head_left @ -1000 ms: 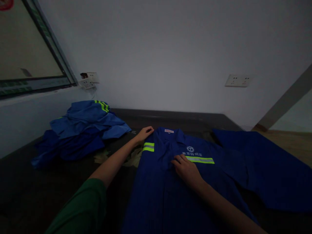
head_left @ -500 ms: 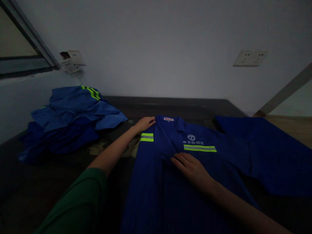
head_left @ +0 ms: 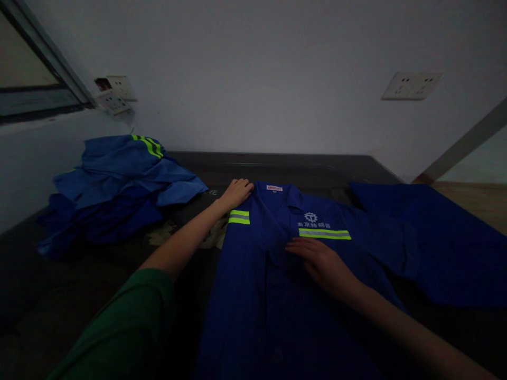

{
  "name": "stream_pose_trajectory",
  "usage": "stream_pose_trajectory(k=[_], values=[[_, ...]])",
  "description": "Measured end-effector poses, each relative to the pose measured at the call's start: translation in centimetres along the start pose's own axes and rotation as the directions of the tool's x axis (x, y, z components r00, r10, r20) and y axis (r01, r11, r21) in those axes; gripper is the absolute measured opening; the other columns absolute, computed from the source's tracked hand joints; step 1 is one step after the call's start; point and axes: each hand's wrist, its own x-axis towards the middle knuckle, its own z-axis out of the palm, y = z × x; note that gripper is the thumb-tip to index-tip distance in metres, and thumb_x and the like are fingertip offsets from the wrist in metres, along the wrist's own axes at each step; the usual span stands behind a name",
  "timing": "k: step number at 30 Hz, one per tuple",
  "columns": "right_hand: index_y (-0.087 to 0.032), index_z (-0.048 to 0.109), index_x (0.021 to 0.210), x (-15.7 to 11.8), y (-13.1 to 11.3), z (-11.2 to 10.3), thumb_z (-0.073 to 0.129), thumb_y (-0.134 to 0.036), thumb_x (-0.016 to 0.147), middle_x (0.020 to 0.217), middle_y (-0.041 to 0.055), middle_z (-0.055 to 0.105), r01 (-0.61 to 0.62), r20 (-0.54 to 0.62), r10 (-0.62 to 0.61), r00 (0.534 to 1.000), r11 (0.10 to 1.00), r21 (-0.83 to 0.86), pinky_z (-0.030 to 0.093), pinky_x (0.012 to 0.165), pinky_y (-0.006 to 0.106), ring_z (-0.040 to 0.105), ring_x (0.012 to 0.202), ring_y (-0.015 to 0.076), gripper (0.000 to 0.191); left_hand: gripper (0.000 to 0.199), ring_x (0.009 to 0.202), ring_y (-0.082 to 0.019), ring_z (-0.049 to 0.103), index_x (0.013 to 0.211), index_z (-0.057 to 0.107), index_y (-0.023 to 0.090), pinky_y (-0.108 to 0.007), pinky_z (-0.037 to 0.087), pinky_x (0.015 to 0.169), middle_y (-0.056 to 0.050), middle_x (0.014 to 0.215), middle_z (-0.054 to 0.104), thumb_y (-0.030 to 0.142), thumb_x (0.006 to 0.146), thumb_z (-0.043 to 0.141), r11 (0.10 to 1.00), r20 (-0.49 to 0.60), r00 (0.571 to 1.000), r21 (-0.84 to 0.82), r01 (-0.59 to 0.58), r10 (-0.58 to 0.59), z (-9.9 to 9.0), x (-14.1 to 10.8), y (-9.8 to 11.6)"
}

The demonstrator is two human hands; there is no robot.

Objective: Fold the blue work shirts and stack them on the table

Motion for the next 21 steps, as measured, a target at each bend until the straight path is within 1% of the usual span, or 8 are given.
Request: stream_pose_trajectory(k=[4,6,9,11,14,17,19,21], values=[[-0.020,0.065,0.111,4.6,2.0,-1.0,0.044,-0.012,0.089,0.112,0.0080,0.069,-0.254,-0.068,0.251,0.966,0.966,-0.043,0.049,0.093,0.038,0.062,0.106,0.0218,0.032,0.030,0.107,-0.026,0.051,0.111,0.058,0.014,-0.040,0.040,0.094,-0.014,0.112,0.057,0.008,0.088,0.040,0.967,-0.059,0.972,-0.138,0.216,-0.226,-0.1,0.3,3.2],[-0.018,0.065,0.108,7.1,3.0,-0.6,0.051,-0.025,0.091,0.109,0.0119,0.068,-0.369,-0.040,0.367,0.929,0.917,-0.153,0.049,0.089,0.039,0.061,0.105,0.0259,0.023,0.034,0.112,-0.025,0.050,0.116,0.056,0.013,-0.039,0.041,0.098,-0.014,0.118,0.056,0.008,0.087,0.041,0.923,-0.061,0.939,-0.218,0.317,-0.338,0.4,0.3,4.8],[-0.016,0.063,0.099,9.2,4.1,0.4,0.062,-0.037,0.086,0.105,0.0134,0.066,-0.459,0.025,0.477,0.879,0.858,-0.230,0.048,0.081,0.036,0.059,0.104,0.0280,0.025,0.038,0.125,-0.025,0.045,0.127,0.051,0.016,-0.040,0.036,0.107,-0.013,0.131,0.051,0.016,0.090,0.043,0.894,-0.066,0.913,-0.242,0.376,-0.402,1.2,-0.2,6.1],[-0.017,0.060,0.091,9.4,4.9,0.8,0.066,-0.033,0.082,0.100,0.0102,0.066,-0.504,0.048,0.517,0.855,0.849,-0.157,0.047,0.075,0.032,0.061,0.096,0.0246,0.020,0.044,0.133,-0.025,0.039,0.136,0.045,0.017,-0.041,0.032,0.111,-0.013,0.140,0.046,0.022,0.093,0.042,0.893,-0.049,0.911,-0.223,0.391,-0.410,1.5,-0.6,6.3],[-0.019,0.054,0.079,8.7,6.2,0.5,0.064,-0.020,0.080,0.084,0.0030,0.064,-0.537,0.025,0.537,0.843,0.841,0.069,0.043,0.068,0.026,0.061,0.079,0.0172,0.010,0.056,0.140,-0.026,0.031,0.148,0.029,0.016,-0.041,0.026,0.115,-0.015,0.149,0.037,0.031,0.095,0.039,0.883,0.021,0.902,-0.195,0.427,-0.431,1.6,-0.9,6.1],[-0.020,0.051,0.079,7.6,7.1,-0.1,0.060,-0.019,0.078,0.077,-0.0006,0.062,-0.531,-0.010,0.558,0.830,0.795,0.293,0.043,0.062,0.024,0.059,0.071,0.0148,0.010,0.062,0.144,-0.027,0.025,0.151,0.023,0.019,-0.044,0.020,0.117,-0.013,0.154,0.032,0.043,0.095,0.037,0.859,0.107,0.878,-0.181,0.478,-0.466,1.4,-0.7,6.1],[-0.021,0.052,0.084,6.7,7.2,-0.1,0.060,-0.022,0.078,0.077,-0.0004,0.062,-0.551,0.012,0.585,0.811,0.757,0.351,0.043,0.059,0.024,0.060,0.070,0.0158,0.010,0.066,0.145,-0.028,0.021,0.152,0.022,0.023,-0.047,0.017,0.117,-0.012,0.155,0.030,0.052,0.094,0.036,0.847,0.150,0.863,-0.174,0.503,-0.482,1.4,-0.5,6.3],[-0.021,0.055,0.090,6.0,7.0,0.3,0.061,-0.023,0.079,0.080,0.0010,0.063,-0.574,0.002,0.601,0.799,0.762,0.300,0.044,0.062,0.025,0.062,0.075,0.0177,0.013,0.069,0.145,-0.029,0.019,0.152,0.022,0.026,-0.049,0.016,0.117,-0.010,0.156,0.028,0.057,0.092,0.036,0.841,0.166,0.853,-0.159,0.518,-0.494,1.5,-0.3,6.5]])
